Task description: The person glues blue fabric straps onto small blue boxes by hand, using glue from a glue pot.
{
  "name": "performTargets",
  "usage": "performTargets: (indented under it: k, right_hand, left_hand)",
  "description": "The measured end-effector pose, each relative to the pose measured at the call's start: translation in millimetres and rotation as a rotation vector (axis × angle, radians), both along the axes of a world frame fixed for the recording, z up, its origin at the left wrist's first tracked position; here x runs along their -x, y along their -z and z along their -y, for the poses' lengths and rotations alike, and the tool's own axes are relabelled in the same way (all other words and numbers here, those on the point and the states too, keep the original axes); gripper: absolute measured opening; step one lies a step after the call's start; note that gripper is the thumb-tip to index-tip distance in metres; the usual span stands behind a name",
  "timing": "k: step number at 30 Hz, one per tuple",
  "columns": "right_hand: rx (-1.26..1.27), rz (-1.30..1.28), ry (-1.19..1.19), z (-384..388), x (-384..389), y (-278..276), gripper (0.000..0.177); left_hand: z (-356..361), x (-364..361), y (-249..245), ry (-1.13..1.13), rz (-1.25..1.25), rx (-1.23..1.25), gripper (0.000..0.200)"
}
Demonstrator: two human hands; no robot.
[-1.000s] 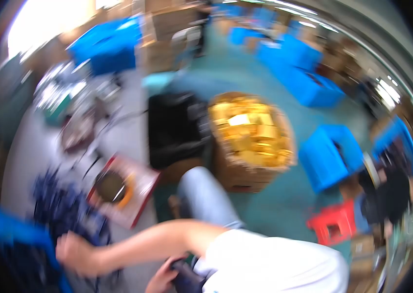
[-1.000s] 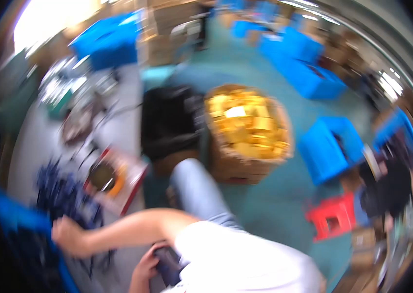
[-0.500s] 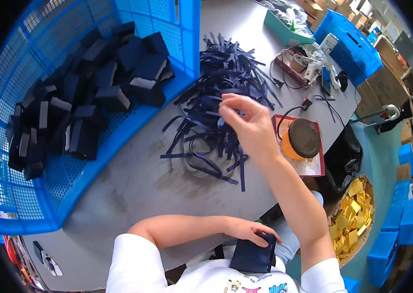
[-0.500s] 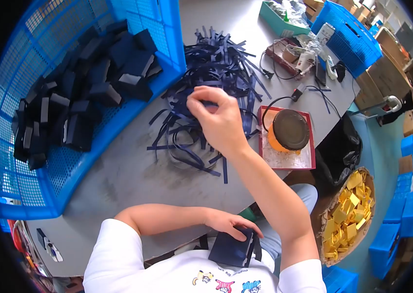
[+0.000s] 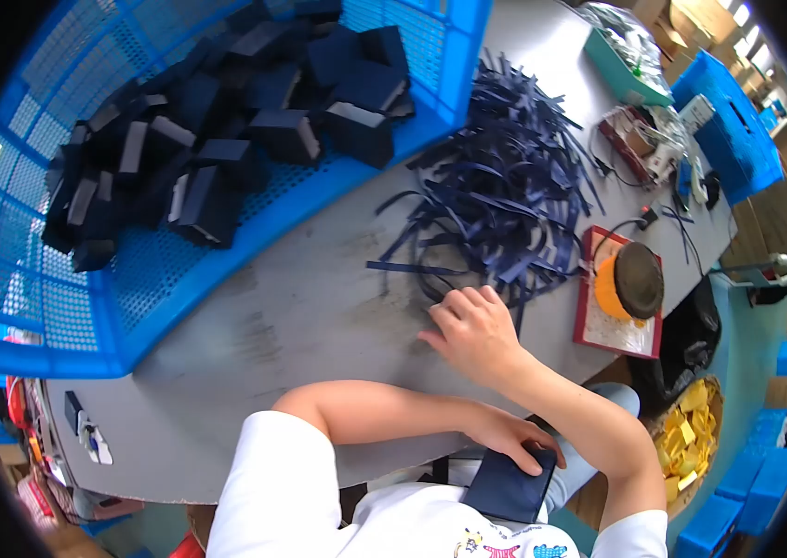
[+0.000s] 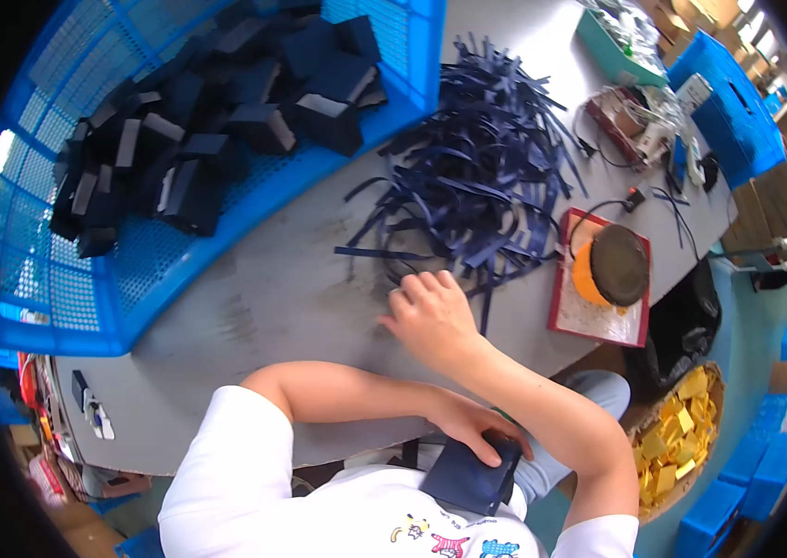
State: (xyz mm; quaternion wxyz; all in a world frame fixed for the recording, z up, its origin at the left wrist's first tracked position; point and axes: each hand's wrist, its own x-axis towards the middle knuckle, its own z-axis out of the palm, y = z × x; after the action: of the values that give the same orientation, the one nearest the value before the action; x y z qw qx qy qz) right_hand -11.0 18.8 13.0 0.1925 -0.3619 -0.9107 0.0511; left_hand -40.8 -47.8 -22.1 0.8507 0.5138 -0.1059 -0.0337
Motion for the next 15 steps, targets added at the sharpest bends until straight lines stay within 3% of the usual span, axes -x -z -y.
performTargets:
  k: [2, 4, 7, 9, 12, 15]
  right_hand:
    - [-0.017, 0.079, 0.03, -6, 4, 18, 0.02]
    - [0.078, -0.034, -0.022, -9, 5, 24, 0.015]
    - [0.45, -0.505, 0.126, 0, 1, -20, 0.006]
    - [0.871, -0.797, 0.232, 3, -15, -52, 0.007]
    - [1.008, -1.075, 0.182, 7, -47, -68, 0.013]
    - [1.149, -1.219, 0.299, 19, -78, -82, 0.017]
  left_hand:
    - [0, 3, 1, -0.069, 0.003, -0.047, 0.054]
    - [-1, 5, -1, -0.012, -0.068, -0.001, 0.051]
    - [2, -2, 9, -0.072, -0.055, 0.059, 0.046]
    - [0, -7, 8, -0.016, -0.094, 0.133, 0.045]
    - [-2, -7, 7, -0.01, -0.119, 0.134, 0.04]
    - [-6, -6, -1, 0.007, -0.187, 0.102, 0.042]
